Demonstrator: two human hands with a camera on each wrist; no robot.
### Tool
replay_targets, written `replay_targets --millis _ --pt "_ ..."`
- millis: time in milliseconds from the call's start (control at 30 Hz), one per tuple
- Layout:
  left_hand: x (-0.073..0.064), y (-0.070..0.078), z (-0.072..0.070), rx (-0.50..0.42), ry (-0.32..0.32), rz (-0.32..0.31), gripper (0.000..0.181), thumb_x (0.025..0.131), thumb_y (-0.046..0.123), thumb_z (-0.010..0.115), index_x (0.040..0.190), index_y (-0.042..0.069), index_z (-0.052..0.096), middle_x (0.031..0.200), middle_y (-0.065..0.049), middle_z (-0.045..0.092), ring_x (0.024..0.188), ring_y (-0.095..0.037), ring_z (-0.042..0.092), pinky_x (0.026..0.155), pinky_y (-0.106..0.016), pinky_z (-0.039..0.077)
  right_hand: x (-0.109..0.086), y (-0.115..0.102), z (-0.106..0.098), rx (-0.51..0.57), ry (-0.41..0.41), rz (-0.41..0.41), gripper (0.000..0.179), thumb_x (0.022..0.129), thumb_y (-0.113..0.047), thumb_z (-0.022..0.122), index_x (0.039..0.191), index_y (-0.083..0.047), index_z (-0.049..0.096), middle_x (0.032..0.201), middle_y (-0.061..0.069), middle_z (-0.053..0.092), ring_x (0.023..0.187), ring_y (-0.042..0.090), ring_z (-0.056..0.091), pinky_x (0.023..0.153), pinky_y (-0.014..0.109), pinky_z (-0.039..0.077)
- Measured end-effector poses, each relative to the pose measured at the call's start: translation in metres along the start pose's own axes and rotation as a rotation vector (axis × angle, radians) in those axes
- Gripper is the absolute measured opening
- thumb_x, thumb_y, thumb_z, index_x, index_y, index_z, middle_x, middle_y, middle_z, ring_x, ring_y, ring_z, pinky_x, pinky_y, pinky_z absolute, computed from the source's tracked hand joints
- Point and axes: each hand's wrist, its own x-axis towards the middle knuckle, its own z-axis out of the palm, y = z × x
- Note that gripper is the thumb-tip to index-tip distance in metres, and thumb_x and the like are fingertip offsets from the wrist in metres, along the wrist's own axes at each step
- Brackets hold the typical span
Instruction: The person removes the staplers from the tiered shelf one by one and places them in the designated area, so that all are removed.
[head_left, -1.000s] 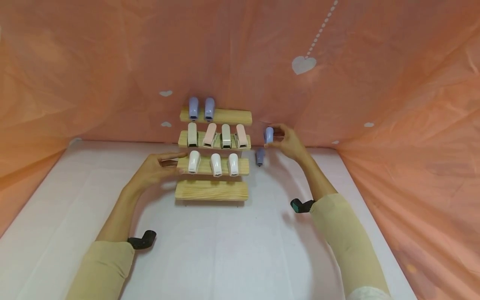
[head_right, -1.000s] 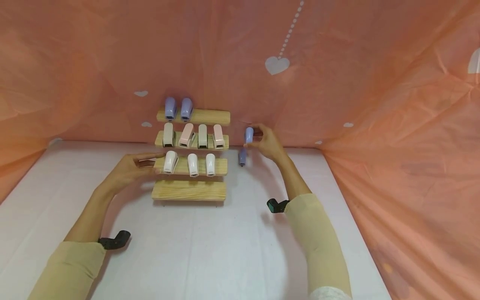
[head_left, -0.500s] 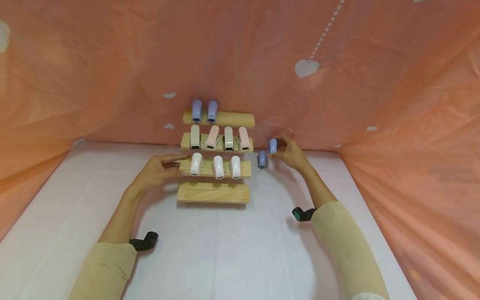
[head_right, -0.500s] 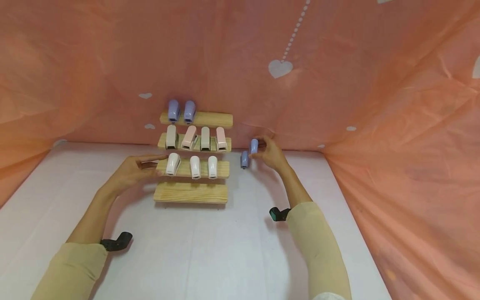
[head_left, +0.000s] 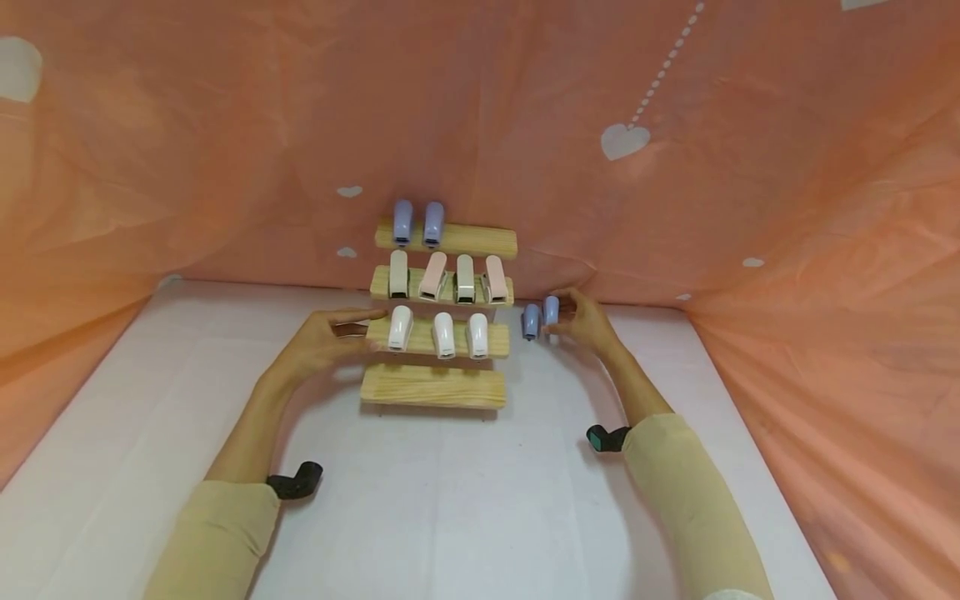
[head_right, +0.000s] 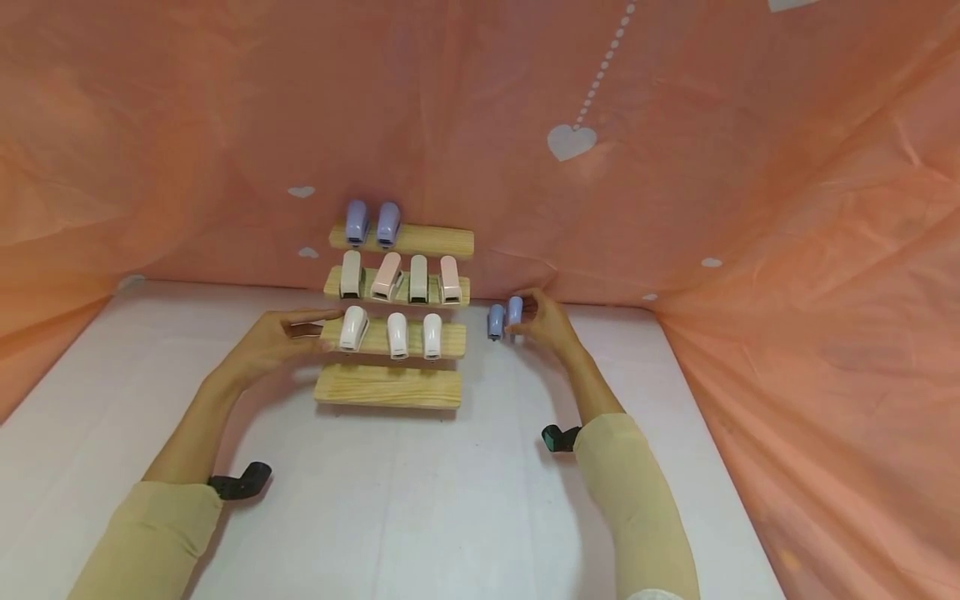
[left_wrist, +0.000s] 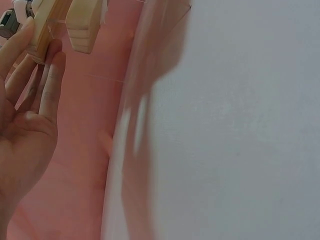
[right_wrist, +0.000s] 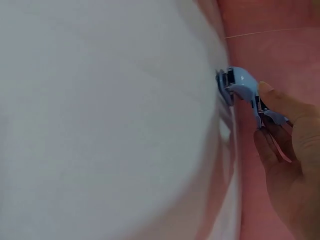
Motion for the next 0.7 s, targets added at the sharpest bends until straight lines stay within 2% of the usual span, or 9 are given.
replay_targets --millis 167,300,533,700 --pt "0.000 0.000 -0.001 0.029 0.004 0.014 0.055 0.086 0.021 0.080 0.136 0.010 0.062 0.139 -0.012 0.057 0.118 -0.029 0.059 0.096 -0.025 0.050 -0.001 0.003 0.004 -0.018 -0.031 0.015 0.065 0.080 -0.003 0.082 0.136 0.004 0.049 0.131 0.023 0.055 0.122 0.038 0.054 0.104 0.049 0.045" --pt "0.001 0.000 0.000 0.028 0.007 0.035 0.056 0.085 0.019 0.081 0.137 0.010 0.061 0.140 -0.012 0.057 0.120 -0.029 0.058 0.100 -0.032 0.049 0.001 0.007 0.007 -0.015 -0.024 -0.005 0.065 0.079 -0.003 0.083 0.135 0.005 0.050 0.129 0.025 0.057 0.119 0.040 0.055 0.102 0.049 0.046" --pt "0.001 0.001 -0.001 0.064 0.016 -0.020 0.057 0.086 0.022 0.081 0.137 0.009 0.061 0.139 -0.015 0.057 0.119 -0.030 0.058 0.095 -0.026 0.049 0.004 0.018 0.013 -0.037 -0.017 -0.015 0.067 0.078 -0.006 0.085 0.134 0.004 0.050 0.129 0.024 0.057 0.117 0.038 0.058 0.102 0.046 0.048" --pt "0.000 0.001 -0.002 0.059 0.005 -0.022 0.056 0.086 0.024 0.080 0.138 0.013 0.061 0.140 -0.012 0.057 0.118 -0.028 0.058 0.096 -0.027 0.049 0.004 0.021 0.018 -0.044 -0.008 -0.013 0.067 0.078 -0.009 0.086 0.134 0.002 0.051 0.131 0.022 0.056 0.119 0.037 0.058 0.102 0.045 0.048"
